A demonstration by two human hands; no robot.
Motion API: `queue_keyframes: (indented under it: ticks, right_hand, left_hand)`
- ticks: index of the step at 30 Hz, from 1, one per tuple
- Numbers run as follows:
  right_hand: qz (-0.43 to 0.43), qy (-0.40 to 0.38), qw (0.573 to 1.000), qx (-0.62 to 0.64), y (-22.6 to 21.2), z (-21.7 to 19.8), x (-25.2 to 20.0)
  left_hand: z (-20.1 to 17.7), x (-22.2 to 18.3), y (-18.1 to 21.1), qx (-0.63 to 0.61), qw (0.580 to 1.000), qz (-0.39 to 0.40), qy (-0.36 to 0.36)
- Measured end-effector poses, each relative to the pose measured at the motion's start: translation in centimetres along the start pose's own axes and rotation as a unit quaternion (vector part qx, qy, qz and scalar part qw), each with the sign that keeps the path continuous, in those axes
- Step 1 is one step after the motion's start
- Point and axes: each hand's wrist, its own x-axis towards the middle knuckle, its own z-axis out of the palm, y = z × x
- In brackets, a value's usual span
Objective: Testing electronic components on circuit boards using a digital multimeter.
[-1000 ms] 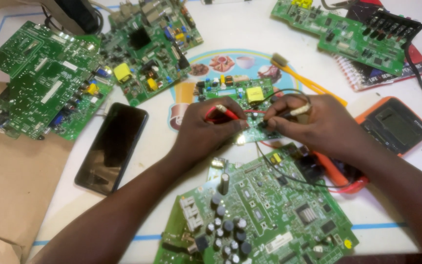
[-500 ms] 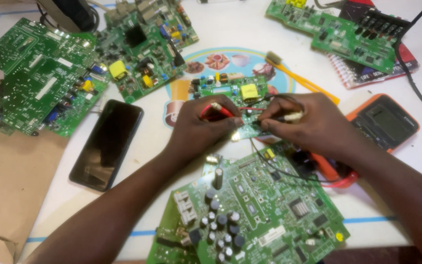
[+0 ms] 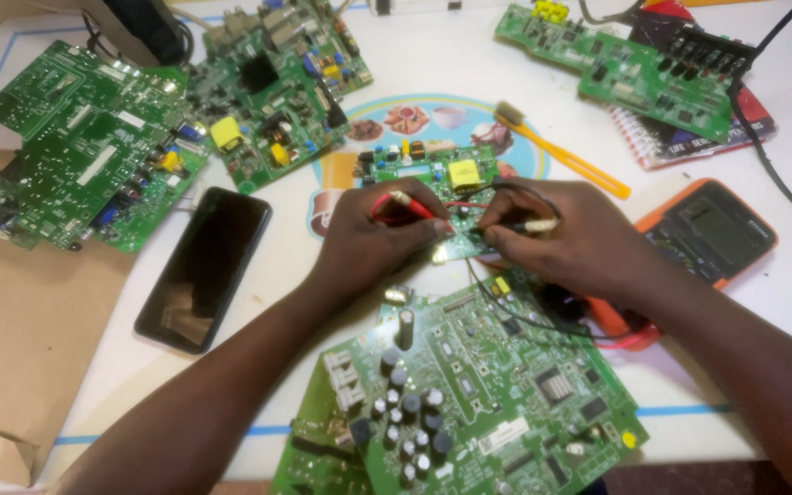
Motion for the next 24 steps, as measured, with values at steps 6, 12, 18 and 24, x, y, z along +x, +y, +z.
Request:
queue_keyframes:
  ticks: [6, 12, 18, 24]
  right_hand:
    - [0.021, 0.023, 0.999, 0.034, 0.2, 0.0, 0.2]
    - [0.008, 0.032, 0.999, 0.011, 0.8, 0.3, -0.1]
    - [0.007, 0.034, 0.999, 0.016, 0.5, 0.4, -0.3]
    - [-0.004, 0.035, 0.999, 0.005, 0.6, 0.3, -0.3]
  left_hand:
    - [-0.1, 0.0, -0.6, -0.001, 1.000, -0.007, 0.017]
    - [-0.2, 0.3, -0.9, 0.018, 1.000, 0.024, 0.007]
    - [-0.4, 0.5, -1.0, 0.022, 0.999, 0.028, 0.005]
    - [-0.3, 0.5, -1.5, 0.026, 0.999, 0.042, 0.000]
